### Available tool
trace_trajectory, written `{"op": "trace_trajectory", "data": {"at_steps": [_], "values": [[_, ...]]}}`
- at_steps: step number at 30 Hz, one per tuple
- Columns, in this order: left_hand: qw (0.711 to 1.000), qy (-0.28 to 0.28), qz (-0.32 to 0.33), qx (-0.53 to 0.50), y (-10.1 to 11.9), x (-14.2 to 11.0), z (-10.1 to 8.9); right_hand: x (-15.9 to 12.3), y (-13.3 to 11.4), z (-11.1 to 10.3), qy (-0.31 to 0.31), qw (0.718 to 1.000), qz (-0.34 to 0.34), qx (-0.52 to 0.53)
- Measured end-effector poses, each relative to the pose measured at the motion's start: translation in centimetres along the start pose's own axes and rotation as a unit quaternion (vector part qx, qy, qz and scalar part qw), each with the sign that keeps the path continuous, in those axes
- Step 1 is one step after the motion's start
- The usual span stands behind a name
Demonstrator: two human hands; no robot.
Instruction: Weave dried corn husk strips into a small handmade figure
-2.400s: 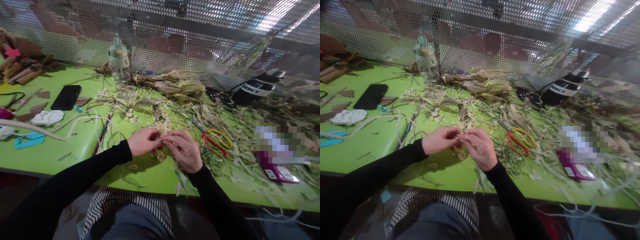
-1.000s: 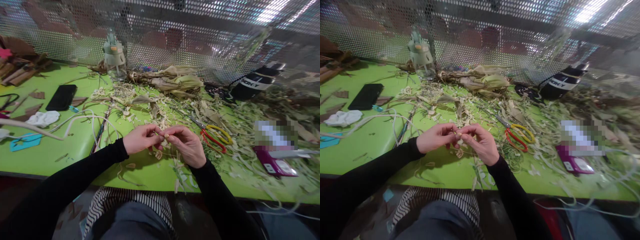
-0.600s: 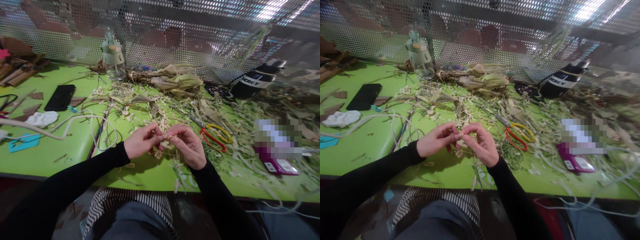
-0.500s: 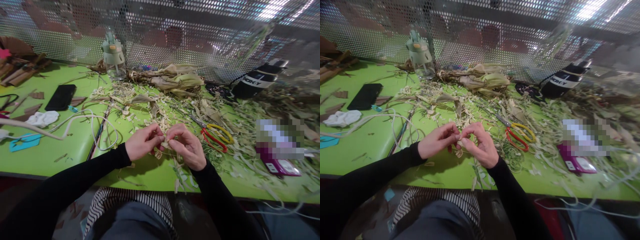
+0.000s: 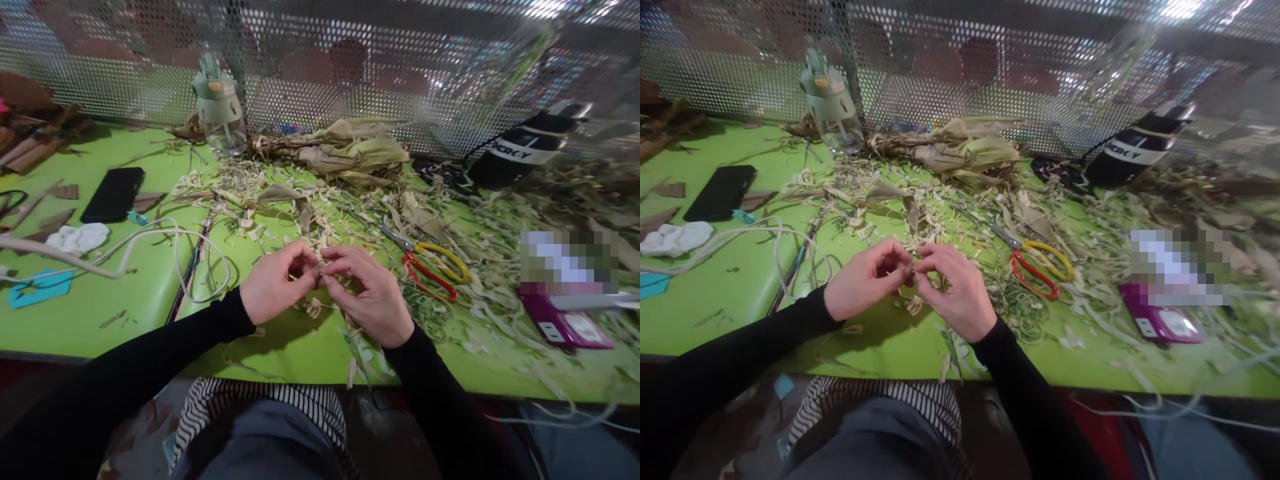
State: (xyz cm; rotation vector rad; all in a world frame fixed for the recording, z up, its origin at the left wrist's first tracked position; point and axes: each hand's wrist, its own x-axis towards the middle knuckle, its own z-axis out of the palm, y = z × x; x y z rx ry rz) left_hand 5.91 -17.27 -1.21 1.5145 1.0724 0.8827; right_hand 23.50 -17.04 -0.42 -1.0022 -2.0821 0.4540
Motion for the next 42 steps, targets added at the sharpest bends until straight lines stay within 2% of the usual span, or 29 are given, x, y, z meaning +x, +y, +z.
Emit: {"op": "trace_trajectory", "data": {"at_steps": [5,8,12,17,22,25,32,38,42], "values": [[0.998,-0.026,-0.001,-0.054,0.1,0.3,-0.2,-0.4,0.5,0.2,0.016,0.996,0.047,0.073],[0.994,-0.012,-0.041,-0.104,0.2,0.7,-0.3,-0.4,0.5,0.1,0.021,0.994,0.058,0.087],[0.981,0.015,-0.103,-0.162,0.2,1.0,-0.2,-0.2,0.3,0.0,0.041,0.998,0.048,0.031],[0.970,0.007,-0.148,-0.194,0.2,1.0,-0.2,-0.1,0.1,0.3,0.050,0.998,0.016,-0.024],[0.943,-0.011,-0.235,-0.235,0.4,1.1,-0.4,-0.2,0.1,0.5,0.050,0.998,0.003,-0.042],[0.933,-0.015,-0.260,-0.248,0.5,1.1,-0.4,-0.2,0.0,0.6,0.045,0.998,-0.001,-0.046],[0.951,-0.016,-0.237,-0.200,0.2,1.1,-0.1,-0.2,-0.3,0.7,0.033,0.999,0.005,-0.038],[0.980,-0.011,-0.138,-0.145,-0.1,0.8,0.2,-0.3,-0.1,0.3,0.019,0.999,0.010,-0.031],[0.982,-0.006,-0.119,-0.145,-0.2,0.6,0.3,-0.4,0.0,0.0,0.009,0.998,-0.001,-0.055]]}}
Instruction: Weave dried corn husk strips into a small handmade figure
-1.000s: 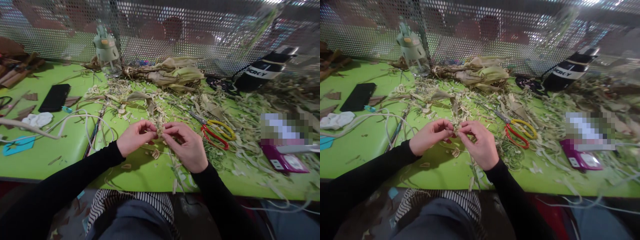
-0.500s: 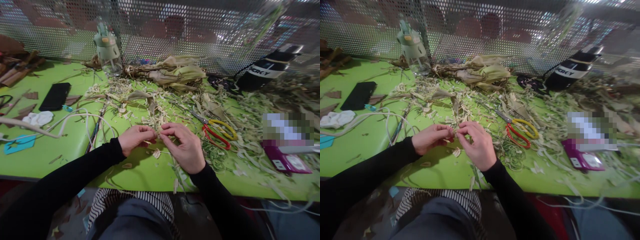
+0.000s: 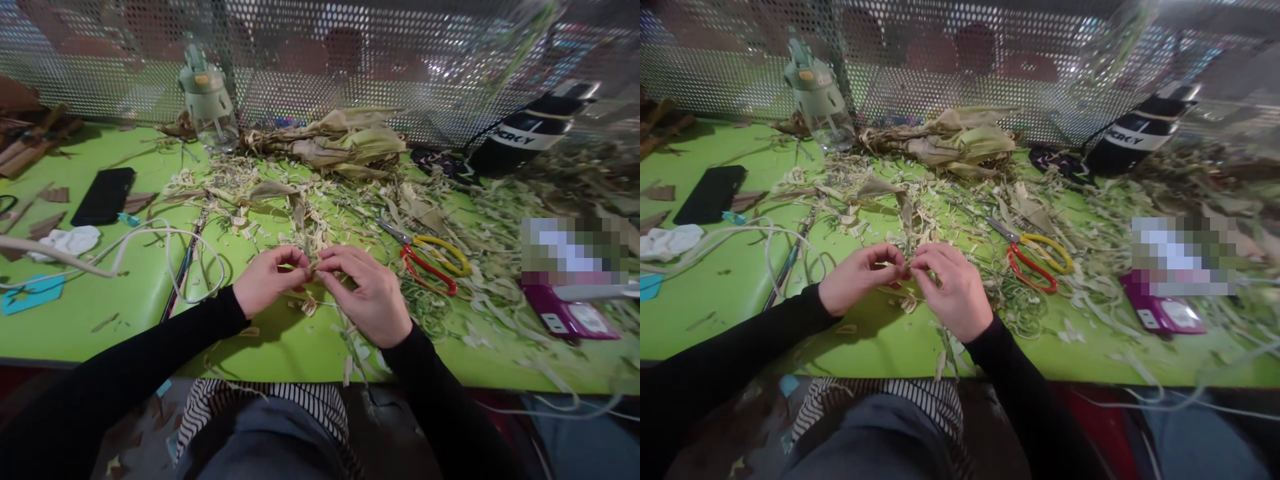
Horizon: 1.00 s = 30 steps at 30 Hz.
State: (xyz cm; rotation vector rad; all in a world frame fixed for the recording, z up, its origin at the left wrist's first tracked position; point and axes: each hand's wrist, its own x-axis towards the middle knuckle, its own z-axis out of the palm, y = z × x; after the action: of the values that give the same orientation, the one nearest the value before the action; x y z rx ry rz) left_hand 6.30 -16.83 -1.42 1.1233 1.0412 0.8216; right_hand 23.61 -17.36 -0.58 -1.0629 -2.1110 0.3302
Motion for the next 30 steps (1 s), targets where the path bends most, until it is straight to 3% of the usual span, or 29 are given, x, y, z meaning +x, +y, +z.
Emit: {"op": "trace_trajectory", "data": {"at_steps": [8,15,18,23,30], "values": [[0.999,0.007,0.031,0.013,-0.2,-0.1,0.2,-0.1,-0.3,0.4,0.010,1.000,0.022,-0.014],[0.980,0.038,0.112,0.157,-0.4,-0.7,0.7,-0.4,-0.2,0.7,0.029,0.998,0.053,-0.022],[0.987,0.033,0.111,0.112,-0.4,-0.5,0.6,-0.2,-0.1,0.4,0.031,0.999,0.033,-0.013],[0.997,0.037,0.069,-0.008,-0.1,0.1,0.0,0.3,0.2,-0.5,-0.018,0.999,0.015,0.022],[0.997,0.013,0.051,-0.050,-0.1,0.4,-0.1,0.0,0.5,-0.1,0.028,0.996,0.053,0.062]]}}
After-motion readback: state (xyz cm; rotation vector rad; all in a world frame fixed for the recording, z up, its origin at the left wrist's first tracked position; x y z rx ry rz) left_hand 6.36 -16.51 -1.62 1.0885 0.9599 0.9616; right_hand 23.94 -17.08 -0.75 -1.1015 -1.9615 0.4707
